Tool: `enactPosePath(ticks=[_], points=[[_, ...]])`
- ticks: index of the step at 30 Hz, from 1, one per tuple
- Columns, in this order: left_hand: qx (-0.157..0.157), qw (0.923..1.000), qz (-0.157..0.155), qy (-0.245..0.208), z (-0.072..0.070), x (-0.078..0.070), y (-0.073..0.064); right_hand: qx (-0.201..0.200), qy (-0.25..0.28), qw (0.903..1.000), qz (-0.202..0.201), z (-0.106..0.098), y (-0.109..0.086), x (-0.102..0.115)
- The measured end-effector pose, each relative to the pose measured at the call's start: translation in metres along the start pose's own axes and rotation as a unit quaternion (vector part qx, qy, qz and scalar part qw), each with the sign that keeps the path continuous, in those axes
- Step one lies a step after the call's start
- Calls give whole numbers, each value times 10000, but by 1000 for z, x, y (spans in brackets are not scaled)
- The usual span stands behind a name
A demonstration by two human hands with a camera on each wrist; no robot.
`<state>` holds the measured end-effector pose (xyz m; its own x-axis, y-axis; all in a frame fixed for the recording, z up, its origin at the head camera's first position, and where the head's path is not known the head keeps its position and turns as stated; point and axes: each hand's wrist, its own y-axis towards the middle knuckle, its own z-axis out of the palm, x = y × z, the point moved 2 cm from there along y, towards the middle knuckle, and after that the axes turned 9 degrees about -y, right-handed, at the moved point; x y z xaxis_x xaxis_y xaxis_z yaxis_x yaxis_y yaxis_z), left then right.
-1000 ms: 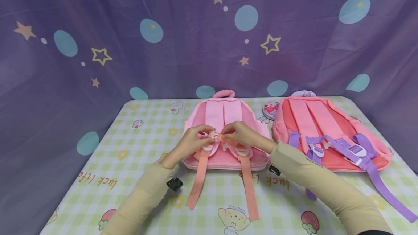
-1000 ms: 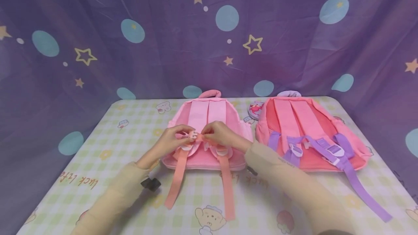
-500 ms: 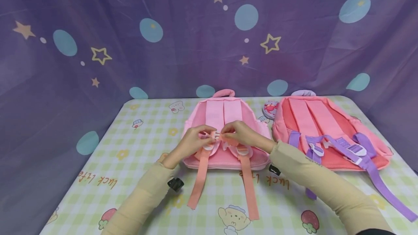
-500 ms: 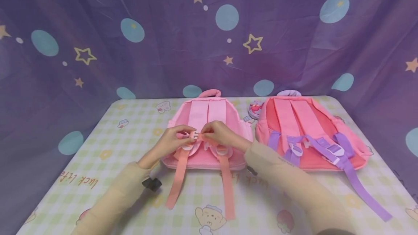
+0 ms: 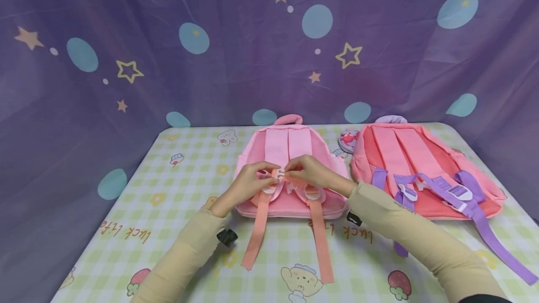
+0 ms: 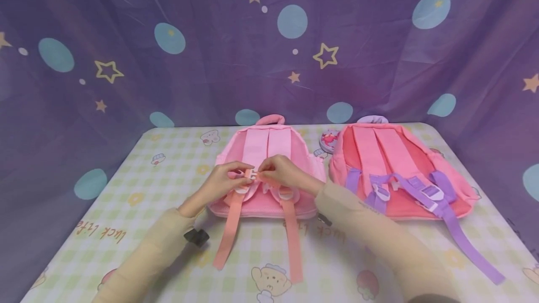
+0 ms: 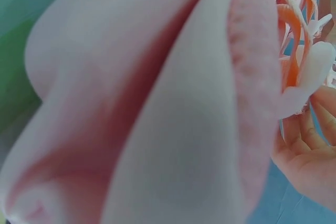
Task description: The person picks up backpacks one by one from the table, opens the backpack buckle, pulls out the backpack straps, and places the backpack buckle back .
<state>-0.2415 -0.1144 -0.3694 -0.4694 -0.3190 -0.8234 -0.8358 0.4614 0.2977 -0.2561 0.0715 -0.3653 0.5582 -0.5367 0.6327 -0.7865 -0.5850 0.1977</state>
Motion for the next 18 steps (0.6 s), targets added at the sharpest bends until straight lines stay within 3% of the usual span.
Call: enactPosePath(ticks=[18], points=[[-77,9999,144,1,-2,0,-3,15,-38,10000,42,-5,-6,-10]])
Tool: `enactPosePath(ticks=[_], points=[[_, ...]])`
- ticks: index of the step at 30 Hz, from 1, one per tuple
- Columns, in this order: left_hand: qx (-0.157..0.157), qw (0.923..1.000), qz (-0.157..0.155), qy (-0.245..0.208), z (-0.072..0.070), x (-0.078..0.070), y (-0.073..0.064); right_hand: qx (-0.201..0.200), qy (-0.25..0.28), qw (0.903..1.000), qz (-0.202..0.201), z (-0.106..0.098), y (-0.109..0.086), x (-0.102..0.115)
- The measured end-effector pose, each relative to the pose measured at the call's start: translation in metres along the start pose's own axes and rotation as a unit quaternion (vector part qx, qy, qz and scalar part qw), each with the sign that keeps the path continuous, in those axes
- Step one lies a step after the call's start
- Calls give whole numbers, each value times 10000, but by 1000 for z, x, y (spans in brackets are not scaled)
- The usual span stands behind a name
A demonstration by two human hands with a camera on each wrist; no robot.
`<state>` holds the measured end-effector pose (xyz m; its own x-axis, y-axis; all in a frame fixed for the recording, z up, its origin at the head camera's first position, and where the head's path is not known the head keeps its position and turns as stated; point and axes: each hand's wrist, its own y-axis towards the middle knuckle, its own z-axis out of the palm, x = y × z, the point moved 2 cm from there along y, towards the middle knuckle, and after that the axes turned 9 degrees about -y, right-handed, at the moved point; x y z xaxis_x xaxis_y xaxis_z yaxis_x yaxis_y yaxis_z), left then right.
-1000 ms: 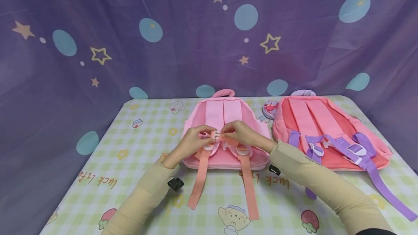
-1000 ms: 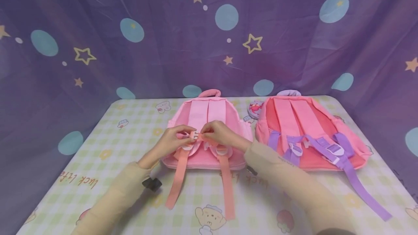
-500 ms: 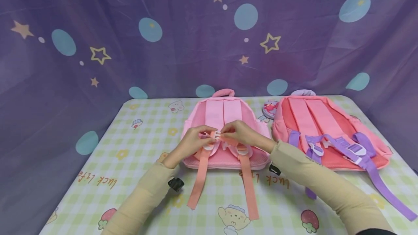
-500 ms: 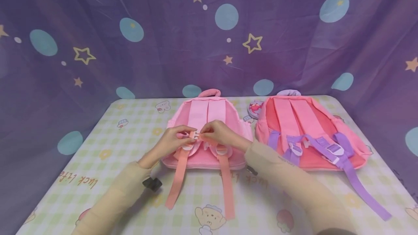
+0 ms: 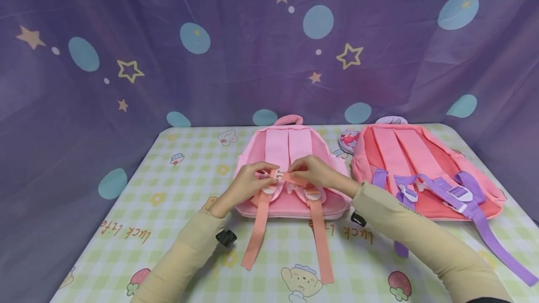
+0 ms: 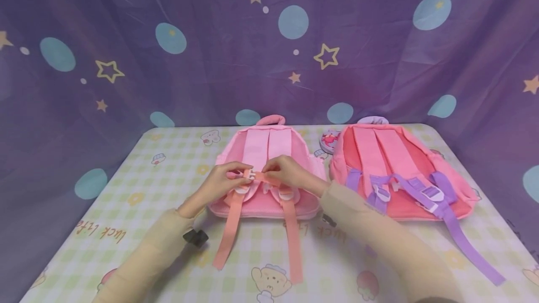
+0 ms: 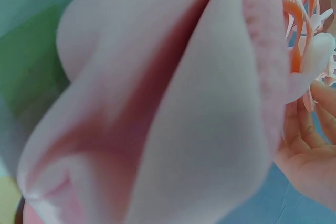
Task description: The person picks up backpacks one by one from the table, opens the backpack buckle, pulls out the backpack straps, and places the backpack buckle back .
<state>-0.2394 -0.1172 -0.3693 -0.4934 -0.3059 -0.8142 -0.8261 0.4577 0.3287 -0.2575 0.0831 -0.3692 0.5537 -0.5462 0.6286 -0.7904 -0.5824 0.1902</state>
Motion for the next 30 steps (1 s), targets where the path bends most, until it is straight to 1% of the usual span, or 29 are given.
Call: enactPosePath(ticks=[7,13,18,30], points=[[-54,9999,-142,-50,0,1,0,-34,69,10000,-32,-1,-1,4],[-46,9999,-120,-79,1,2,0,-60,97,9999,-41,-1,0,8],[-45,9998,-164,-37,2,5,1,-4,146,9999,84,1,2,8],[-6,10000,-13,-74,3,7,0,42,287,9991,296,1,4,8]])
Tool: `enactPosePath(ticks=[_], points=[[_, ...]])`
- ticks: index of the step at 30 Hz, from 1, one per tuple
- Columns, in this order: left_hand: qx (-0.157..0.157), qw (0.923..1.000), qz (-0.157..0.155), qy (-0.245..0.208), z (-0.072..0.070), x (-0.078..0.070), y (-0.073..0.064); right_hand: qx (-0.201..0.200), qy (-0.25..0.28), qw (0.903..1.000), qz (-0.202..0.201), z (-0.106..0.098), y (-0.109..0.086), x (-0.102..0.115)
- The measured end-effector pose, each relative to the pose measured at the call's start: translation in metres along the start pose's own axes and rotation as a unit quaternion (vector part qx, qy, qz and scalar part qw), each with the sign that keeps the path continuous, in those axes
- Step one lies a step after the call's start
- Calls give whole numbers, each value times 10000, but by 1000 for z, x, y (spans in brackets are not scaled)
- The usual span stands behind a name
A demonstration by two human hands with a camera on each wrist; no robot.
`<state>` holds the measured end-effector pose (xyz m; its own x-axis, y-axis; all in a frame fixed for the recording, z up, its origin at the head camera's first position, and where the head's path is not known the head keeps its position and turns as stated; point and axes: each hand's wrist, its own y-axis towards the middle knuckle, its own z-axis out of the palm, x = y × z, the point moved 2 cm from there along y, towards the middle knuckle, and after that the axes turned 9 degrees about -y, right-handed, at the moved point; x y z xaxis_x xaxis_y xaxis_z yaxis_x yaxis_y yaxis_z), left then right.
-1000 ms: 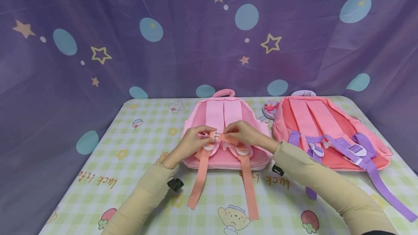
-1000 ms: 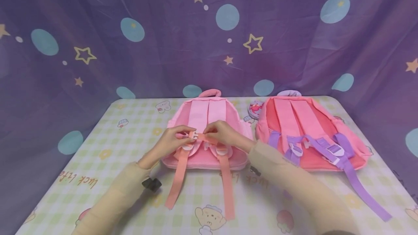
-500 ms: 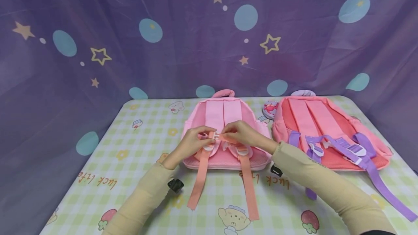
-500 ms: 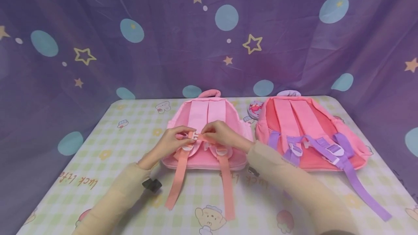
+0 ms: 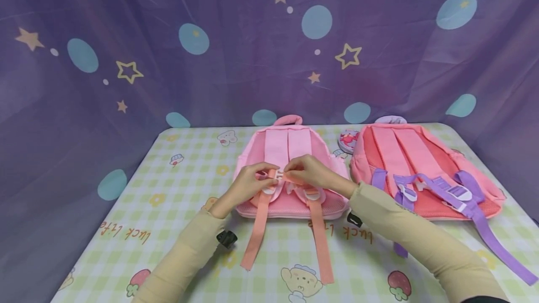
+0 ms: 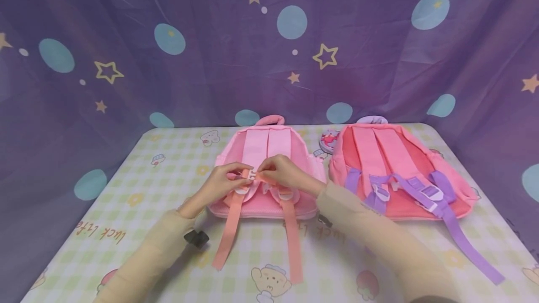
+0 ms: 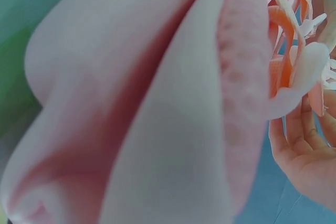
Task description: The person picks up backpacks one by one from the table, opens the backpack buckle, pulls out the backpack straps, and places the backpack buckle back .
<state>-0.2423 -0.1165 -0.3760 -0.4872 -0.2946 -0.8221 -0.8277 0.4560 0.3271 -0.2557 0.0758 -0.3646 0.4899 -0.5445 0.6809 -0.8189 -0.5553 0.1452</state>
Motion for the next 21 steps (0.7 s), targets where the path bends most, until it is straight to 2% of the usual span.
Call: enactPosePath(ticks=[4,11,21], points=[[19,10000,13,-2,0,0,-1,16,-3,9999,110,0,0,-2],[-54,9999,57,78,-1,-2,-1,20,-49,10000,62,-2,-4,-7],[-103,9999,-59,114,-1,-1,-2,7,-162,9998,92,-1,-6,-11]])
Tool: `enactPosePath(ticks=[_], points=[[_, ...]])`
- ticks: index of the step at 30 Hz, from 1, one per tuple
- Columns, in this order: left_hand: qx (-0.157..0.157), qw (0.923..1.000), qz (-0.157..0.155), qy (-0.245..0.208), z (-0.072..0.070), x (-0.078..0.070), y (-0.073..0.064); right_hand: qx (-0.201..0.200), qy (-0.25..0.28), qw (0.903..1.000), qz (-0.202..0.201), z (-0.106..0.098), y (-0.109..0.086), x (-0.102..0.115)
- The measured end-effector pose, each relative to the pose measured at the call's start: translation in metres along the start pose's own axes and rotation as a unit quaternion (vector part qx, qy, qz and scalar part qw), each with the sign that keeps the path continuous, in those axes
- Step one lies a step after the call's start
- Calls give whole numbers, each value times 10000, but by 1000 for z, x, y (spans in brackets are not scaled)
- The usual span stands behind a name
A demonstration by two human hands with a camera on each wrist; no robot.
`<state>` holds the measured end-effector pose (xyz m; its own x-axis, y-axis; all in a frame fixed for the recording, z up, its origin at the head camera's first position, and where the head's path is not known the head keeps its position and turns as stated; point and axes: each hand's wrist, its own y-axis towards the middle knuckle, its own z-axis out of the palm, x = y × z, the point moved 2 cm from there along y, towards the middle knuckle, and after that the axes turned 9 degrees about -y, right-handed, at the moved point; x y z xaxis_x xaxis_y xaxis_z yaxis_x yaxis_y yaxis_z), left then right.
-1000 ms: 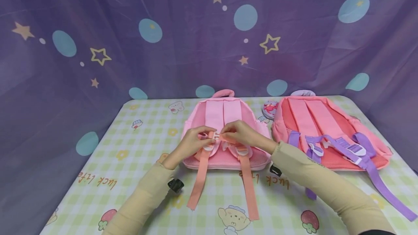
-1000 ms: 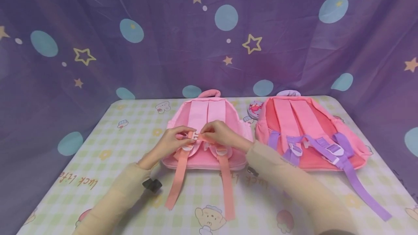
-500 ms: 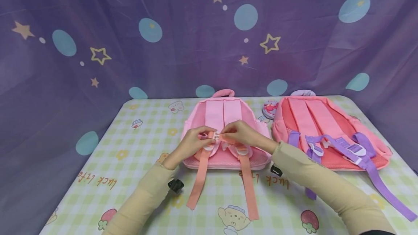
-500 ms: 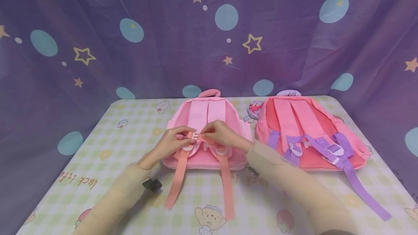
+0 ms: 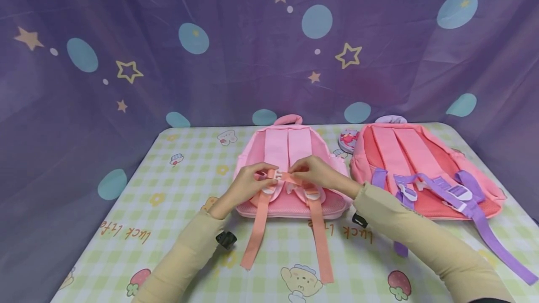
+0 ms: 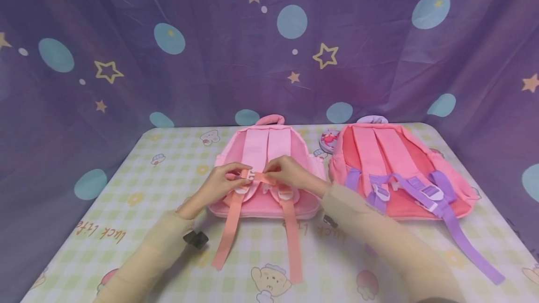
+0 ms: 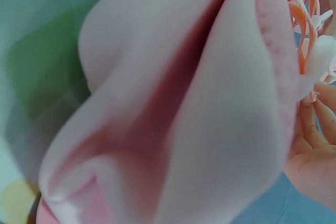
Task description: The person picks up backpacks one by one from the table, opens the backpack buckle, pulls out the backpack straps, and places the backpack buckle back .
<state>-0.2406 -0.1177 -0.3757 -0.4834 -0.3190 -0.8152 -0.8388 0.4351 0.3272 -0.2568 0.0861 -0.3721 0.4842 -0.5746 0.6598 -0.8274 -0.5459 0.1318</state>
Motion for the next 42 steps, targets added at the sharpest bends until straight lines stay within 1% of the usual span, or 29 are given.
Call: enactPosePath(ticks=[5,15,23,31,42], points=[[2,10000,-67,-24,0,0,0,-27,90,10000,-6,0,0,2],[41,9998,-170,-40,0,0,0,-102,173,9996,-219,2,2,5],[91,9999,-120,-45,2,0,1,-103,207,9994,-263,4,4,9],[97,9999,-69,-13,3,0,0,-65,149,9997,-176,3,3,9],[-26,10000,-26,25,1,1,0,160,267,9992,-239,1,-1,4]])
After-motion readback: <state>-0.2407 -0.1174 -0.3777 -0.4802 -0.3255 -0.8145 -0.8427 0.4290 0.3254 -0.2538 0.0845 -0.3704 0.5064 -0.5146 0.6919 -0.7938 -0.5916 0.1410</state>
